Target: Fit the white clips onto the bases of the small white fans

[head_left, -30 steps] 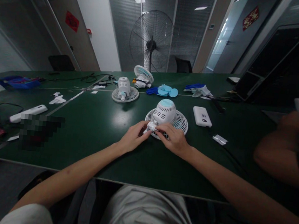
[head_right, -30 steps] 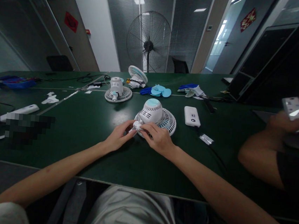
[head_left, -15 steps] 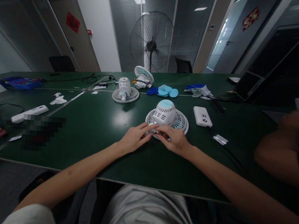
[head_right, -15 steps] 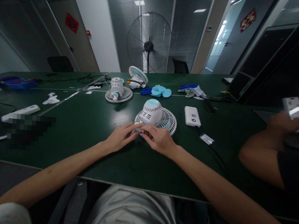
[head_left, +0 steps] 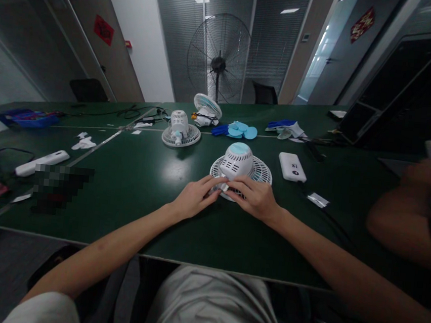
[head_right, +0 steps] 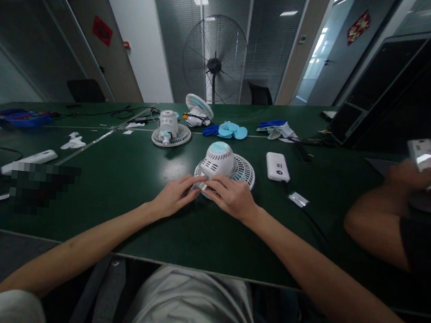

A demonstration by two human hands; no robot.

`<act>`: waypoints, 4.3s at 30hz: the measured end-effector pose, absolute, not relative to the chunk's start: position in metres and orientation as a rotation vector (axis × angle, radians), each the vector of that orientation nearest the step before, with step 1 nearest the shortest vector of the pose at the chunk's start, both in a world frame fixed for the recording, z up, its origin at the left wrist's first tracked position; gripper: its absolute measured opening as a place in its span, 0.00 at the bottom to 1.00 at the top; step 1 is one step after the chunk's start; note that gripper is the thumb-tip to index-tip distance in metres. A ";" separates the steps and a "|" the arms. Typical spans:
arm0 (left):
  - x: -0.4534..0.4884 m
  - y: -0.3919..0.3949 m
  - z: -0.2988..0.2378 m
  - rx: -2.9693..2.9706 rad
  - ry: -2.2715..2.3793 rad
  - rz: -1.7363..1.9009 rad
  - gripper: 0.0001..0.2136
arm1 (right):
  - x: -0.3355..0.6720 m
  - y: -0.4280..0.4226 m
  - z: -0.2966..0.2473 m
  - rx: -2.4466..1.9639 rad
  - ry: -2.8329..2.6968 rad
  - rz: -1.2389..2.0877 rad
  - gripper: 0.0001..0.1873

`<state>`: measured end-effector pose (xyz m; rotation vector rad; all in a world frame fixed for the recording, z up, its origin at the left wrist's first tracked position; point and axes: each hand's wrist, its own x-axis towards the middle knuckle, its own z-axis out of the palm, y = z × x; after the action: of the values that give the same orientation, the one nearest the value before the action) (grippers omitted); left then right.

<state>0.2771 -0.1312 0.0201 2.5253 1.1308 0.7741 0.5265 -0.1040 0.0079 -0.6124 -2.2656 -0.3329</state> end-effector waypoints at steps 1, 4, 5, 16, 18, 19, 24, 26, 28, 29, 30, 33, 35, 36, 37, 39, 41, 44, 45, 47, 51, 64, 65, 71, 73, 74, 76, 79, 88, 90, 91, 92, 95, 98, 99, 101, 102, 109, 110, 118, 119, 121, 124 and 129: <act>0.277 -0.131 0.020 2.525 1.130 0.771 0.19 | 0.526 -0.105 0.008 -0.628 -2.262 -0.329 0.11; 0.278 -0.132 0.022 2.528 1.132 0.771 0.19 | 0.523 -0.107 0.008 -0.675 -2.243 -0.301 0.10; 0.278 -0.132 0.023 2.529 1.133 0.772 0.19 | 0.523 -0.107 0.008 -0.690 -2.235 -0.284 0.10; 0.278 -0.132 0.025 2.536 1.132 0.739 0.19 | 0.509 -0.117 0.012 -0.811 -2.181 -0.065 0.11; 0.278 -0.132 0.024 2.539 1.129 0.734 0.19 | 0.511 -0.116 0.011 -0.807 -2.197 -0.105 0.10; 0.278 -0.132 0.024 2.539 1.126 0.732 0.19 | 0.513 -0.115 0.010 -0.792 -2.206 -0.136 0.09; 0.277 -0.131 0.023 2.539 1.112 0.736 0.19 | 0.530 -0.106 0.011 -0.602 -2.327 -0.349 0.13; 0.277 -0.132 0.023 2.540 1.113 0.732 0.19 | 0.535 -0.104 0.012 -0.554 -2.378 -0.409 0.15; 0.277 -0.132 0.024 2.540 1.112 0.732 0.19 | 0.538 -0.102 0.012 -0.549 -2.394 -0.424 0.16; 0.277 -0.132 0.024 2.540 1.112 0.733 0.19 | 0.538 -0.102 0.012 -0.553 -2.396 -0.420 0.16; 0.277 -0.132 0.024 2.539 1.114 0.736 0.19 | 0.538 -0.101 0.011 -0.558 -2.395 -0.412 0.16; 0.277 -0.132 0.024 2.535 1.126 0.741 0.19 | 0.535 -0.101 0.009 -0.579 -2.371 -0.367 0.15; 0.277 -0.132 0.024 2.530 1.134 0.746 0.19 | 0.533 -0.103 0.008 -0.604 -2.333 -0.329 0.13; 0.277 -0.132 0.024 2.530 1.136 0.748 0.19 | 0.532 -0.103 0.007 -0.620 -2.317 -0.312 0.12; 0.278 -0.131 0.024 2.531 1.137 0.751 0.19 | 0.530 -0.104 0.007 -0.635 -2.306 -0.300 0.12; 0.278 -0.132 0.024 2.535 1.136 0.752 0.19 | 0.529 -0.106 0.008 -0.664 -2.292 -0.283 0.11; 0.278 -0.132 0.025 2.540 1.132 0.751 0.19 | 0.527 -0.108 0.009 -0.688 -2.283 -0.265 0.11; 0.278 -0.132 0.026 2.537 1.124 0.747 0.18 | 0.523 -0.111 0.011 -0.713 -2.266 -0.213 0.10; 0.278 -0.132 0.026 2.537 1.124 0.745 0.18 | 0.522 -0.112 0.011 -0.720 -2.259 -0.183 0.10; 0.278 -0.131 0.025 2.544 1.132 0.744 0.18 | 0.518 -0.113 0.011 -0.736 -2.238 -0.117 0.10; 0.278 -0.131 0.023 2.542 1.147 0.748 0.19 | 0.512 -0.116 0.012 -0.796 -2.193 0.038 0.12; 0.278 -0.132 0.025 2.553 1.153 0.749 0.18 | 0.523 -0.113 0.012 -0.718 -2.291 -0.167 0.13; 0.278 -0.132 0.025 2.552 1.153 0.745 0.18 | 0.525 -0.113 0.013 -0.703 -2.318 -0.217 0.13; 0.278 -0.134 0.028 2.558 1.157 0.749 0.18 | 0.528 -0.111 0.015 -0.697 -2.351 -0.300 0.13; 0.278 -0.133 0.027 2.562 1.158 0.748 0.18 | 0.527 -0.111 0.013 -0.704 -2.345 -0.294 0.13; 0.278 -0.133 0.026 2.562 1.159 0.744 0.18 | 0.527 -0.112 0.013 -0.709 -2.344 -0.290 0.13; 0.278 -0.132 0.024 2.565 1.165 0.739 0.18 | 0.526 -0.112 0.011 -0.721 -2.338 -0.280 0.13; 0.278 -0.131 0.022 2.567 1.171 0.742 0.18 | 0.525 -0.113 0.010 -0.741 -2.322 -0.267 0.13; 0.277 -0.133 0.026 2.551 1.146 0.741 0.18 | 0.522 -0.113 0.011 -0.735 -2.259 -0.167 0.12; 0.278 -0.133 0.026 2.552 1.147 0.743 0.18 | 0.522 -0.114 0.011 -0.739 -2.249 -0.137 0.12; 0.278 -0.133 0.026 2.554 1.148 0.742 0.18 | 0.522 -0.114 0.011 -0.743 -2.249 -0.117 0.12; 0.278 -0.132 0.026 2.556 1.147 0.741 0.18 | 0.521 -0.114 0.011 -0.751 -2.252 -0.093 0.12; 0.278 -0.132 0.025 2.566 1.150 0.741 0.18 | 0.520 -0.116 0.011 -0.791 -2.239 -0.017 0.12; 0.278 -0.131 0.024 2.574 1.154 0.755 0.18 | 0.517 -0.119 0.012 -0.827 -2.211 0.077 0.11; 0.278 -0.131 0.024 2.574 1.155 0.757 0.18 | 0.516 -0.119 0.012 -0.835 -2.202 0.118 0.11; 0.278 -0.131 0.023 2.574 1.158 0.758 0.18 | 0.514 -0.121 0.014 -0.855 -2.179 0.225 0.11; 0.278 -0.131 0.023 2.574 1.161 0.756 0.18 | 0.513 -0.121 0.015 -0.870 -2.164 0.284 0.11; 0.278 -0.131 0.024 2.592 1.170 0.729 0.18 | 0.511 -0.120 0.014 -0.917 -2.156 0.381 0.11; 0.277 -0.131 0.024 2.594 1.169 0.728 0.18 | 0.512 -0.119 0.012 -0.893 -2.169 0.336 0.10; 0.278 -0.131 0.024 2.592 1.169 0.741 0.18 | 0.525 -0.111 0.009 -0.641 -2.316 -0.046 0.12; 0.278 -0.131 0.023 2.594 1.169 0.742 0.18 | 0.525 -0.110 0.009 -0.625 -2.332 -0.085 0.11; 0.278 -0.131 0.024 2.597 1.165 0.741 0.18 | 0.526 -0.108 0.009 -0.618 -2.336 -0.120 0.11; 0.278 -0.132 0.025 2.591 1.166 0.735 0.19 | 0.525 -0.108 0.008 -0.634 -2.327 -0.095 0.10; 0.278 -0.132 0.026 2.575 1.169 0.733 0.18 | 0.525 -0.111 0.009 -0.678 -2.340 -0.034 0.10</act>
<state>0.2780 -0.1324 0.0259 2.5751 1.1686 0.7332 0.5246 -0.1106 0.0095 -0.6777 -2.3404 -0.0344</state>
